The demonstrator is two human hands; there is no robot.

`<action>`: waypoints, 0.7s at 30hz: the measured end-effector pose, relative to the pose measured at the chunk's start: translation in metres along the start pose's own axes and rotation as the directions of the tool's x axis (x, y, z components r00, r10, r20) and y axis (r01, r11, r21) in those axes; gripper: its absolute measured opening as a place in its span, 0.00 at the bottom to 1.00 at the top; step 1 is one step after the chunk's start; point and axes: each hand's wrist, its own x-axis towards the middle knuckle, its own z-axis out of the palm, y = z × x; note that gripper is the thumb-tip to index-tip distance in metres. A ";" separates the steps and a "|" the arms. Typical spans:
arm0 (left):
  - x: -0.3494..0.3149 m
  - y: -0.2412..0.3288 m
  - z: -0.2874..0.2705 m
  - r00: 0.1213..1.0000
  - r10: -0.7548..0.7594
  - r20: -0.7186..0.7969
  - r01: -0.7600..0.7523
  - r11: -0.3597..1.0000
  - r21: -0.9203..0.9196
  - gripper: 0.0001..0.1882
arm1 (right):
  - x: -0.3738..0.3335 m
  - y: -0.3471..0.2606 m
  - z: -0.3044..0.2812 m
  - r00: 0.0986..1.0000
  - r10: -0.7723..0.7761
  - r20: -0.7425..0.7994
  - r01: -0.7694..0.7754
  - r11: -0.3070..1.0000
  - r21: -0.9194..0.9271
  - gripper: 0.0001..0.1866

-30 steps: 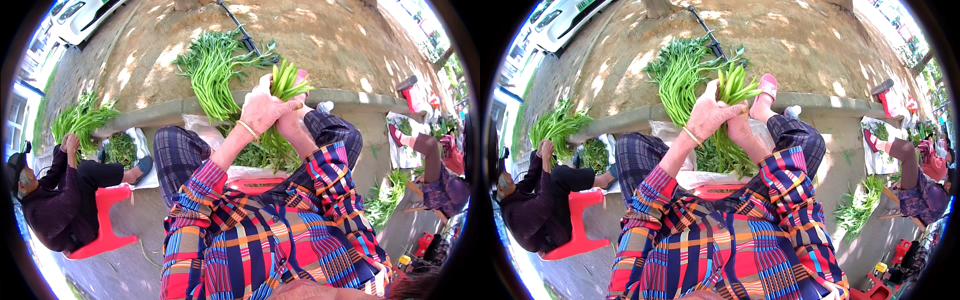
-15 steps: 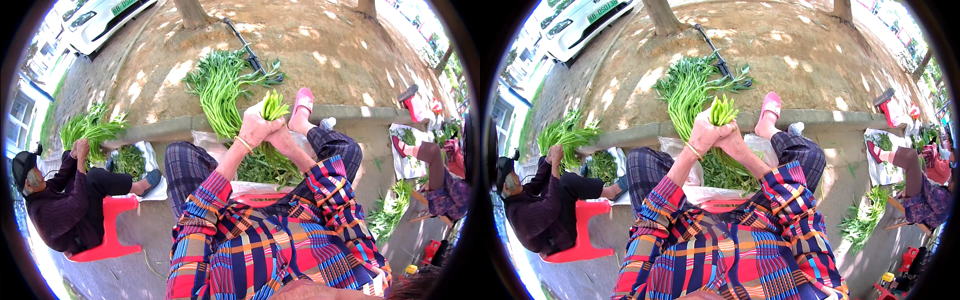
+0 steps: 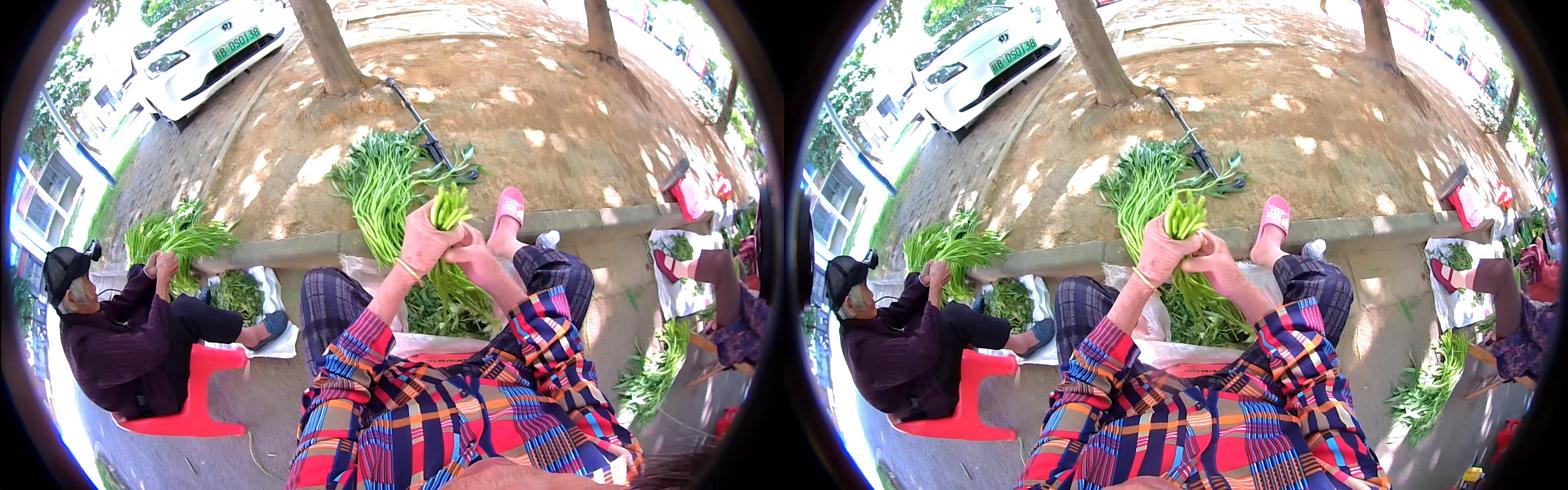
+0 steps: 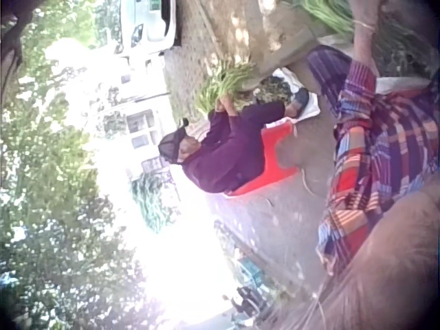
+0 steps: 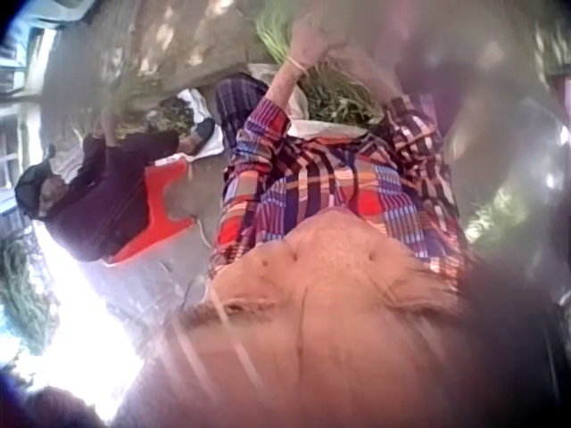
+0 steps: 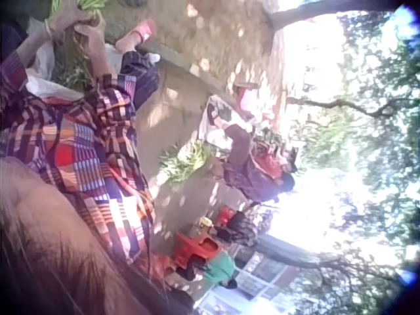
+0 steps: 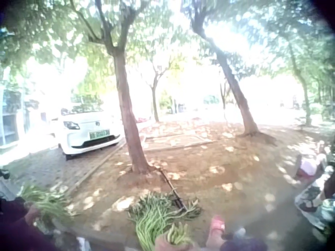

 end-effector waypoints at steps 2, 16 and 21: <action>0.000 0.012 -0.006 0.999 0.019 -0.049 -0.021 0.999 -0.050 0.12 | 0.003 -0.001 -0.001 0.993 -0.105 -0.050 0.111 0.986 0.123 0.20; 0.008 0.034 0.016 0.984 0.171 0.051 -0.179 0.957 0.229 0.15 | -0.042 0.013 0.002 0.913 0.309 0.266 -0.386 0.864 0.324 0.45; -0.012 0.039 0.027 0.930 0.098 0.353 -0.216 0.925 0.313 0.15 | -0.047 0.012 0.009 0.948 0.273 0.160 -0.316 0.859 0.404 0.44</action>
